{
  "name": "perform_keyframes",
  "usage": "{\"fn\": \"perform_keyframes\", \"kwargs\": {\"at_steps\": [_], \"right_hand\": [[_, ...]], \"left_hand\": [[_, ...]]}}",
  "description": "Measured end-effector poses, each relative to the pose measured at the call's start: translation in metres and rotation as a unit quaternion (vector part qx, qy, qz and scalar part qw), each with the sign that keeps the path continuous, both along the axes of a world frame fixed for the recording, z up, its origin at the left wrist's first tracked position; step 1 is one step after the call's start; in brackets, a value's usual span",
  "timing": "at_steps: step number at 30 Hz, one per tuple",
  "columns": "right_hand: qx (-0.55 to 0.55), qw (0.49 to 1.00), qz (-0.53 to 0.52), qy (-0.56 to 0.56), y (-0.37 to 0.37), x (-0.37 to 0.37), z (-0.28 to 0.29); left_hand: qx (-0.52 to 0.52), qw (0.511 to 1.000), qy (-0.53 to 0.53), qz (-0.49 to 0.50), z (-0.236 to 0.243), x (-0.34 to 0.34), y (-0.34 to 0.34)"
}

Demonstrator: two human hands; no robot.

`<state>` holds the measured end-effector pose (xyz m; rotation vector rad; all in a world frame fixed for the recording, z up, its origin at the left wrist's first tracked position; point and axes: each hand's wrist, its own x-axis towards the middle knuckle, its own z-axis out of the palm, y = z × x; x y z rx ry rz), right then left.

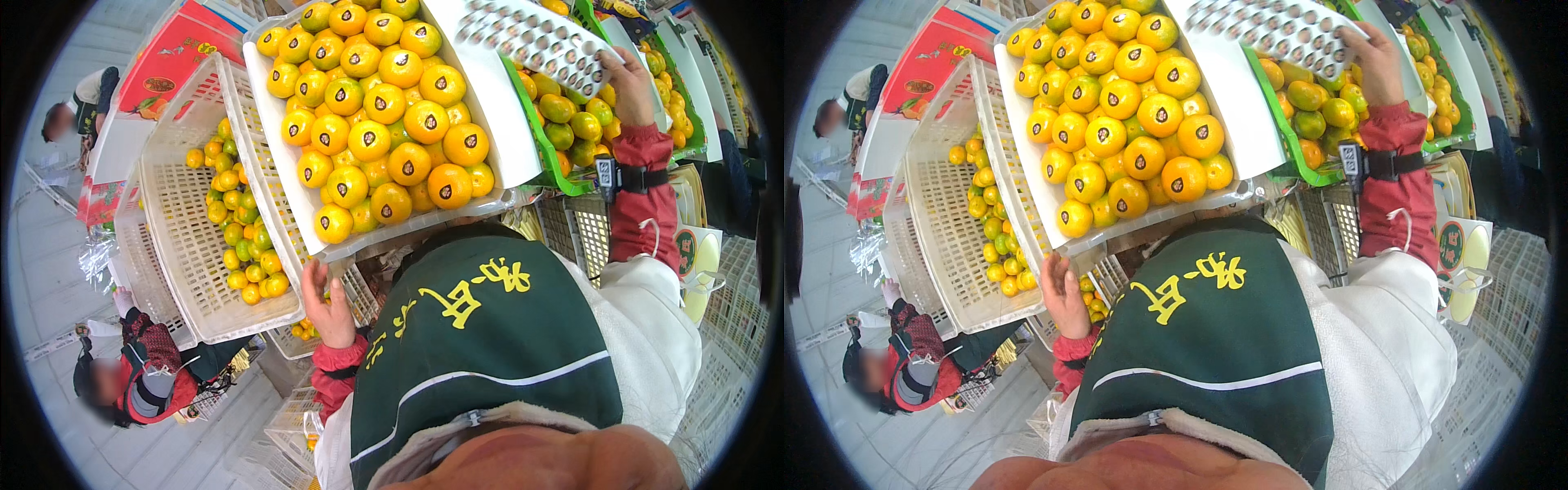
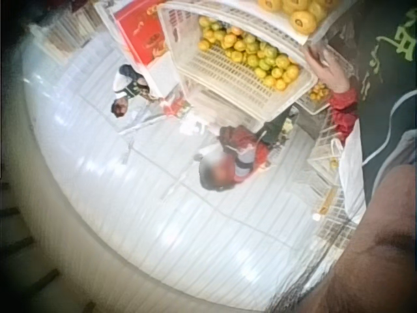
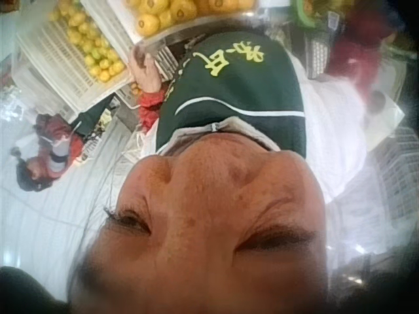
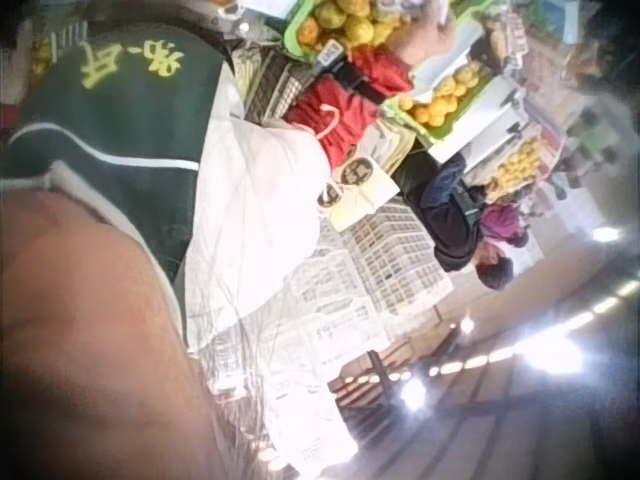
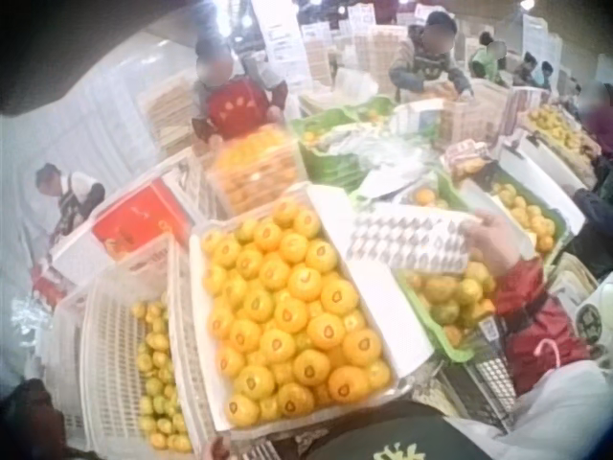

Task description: The person applies small round stickers to individual oranges in a white tray, then places a larger branded sticker on a clear plastic lid and seals the tray. They then line an empty white crate with a foam sheet and begin placing oranges into the crate one by one.

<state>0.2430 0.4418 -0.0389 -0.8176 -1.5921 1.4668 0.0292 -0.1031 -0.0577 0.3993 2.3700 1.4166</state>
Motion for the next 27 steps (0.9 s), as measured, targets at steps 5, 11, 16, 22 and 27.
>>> {"fn": "perform_keyframes", "kwargs": {"at_steps": [5, 11, 16, 22, 27], "right_hand": [[-0.046, 0.958, -0.222, -0.178, 0.088, 0.033, -0.082], [-0.006, 0.959, -0.139, -0.248, 0.086, 0.039, -0.137], [0.28, 0.887, -0.208, -0.303, 0.039, 0.04, -0.09], [0.002, 0.968, 0.225, -0.113, -0.075, 0.061, -0.017], [-0.135, 0.848, 0.488, -0.155, -0.153, 0.068, -0.013]], "left_hand": [[0.031, 0.992, -0.077, 0.1, -0.046, 0.009, -0.008], [0.234, 0.939, -0.218, 0.124, -0.07, -0.023, 0.018], [0.308, 0.91, -0.224, 0.161, -0.082, -0.02, 0.021], [0.254, 0.918, -0.247, 0.176, -0.097, -0.017, 0.018], [0.243, 0.928, -0.23, 0.166, -0.099, -0.011, 0.014]]}}
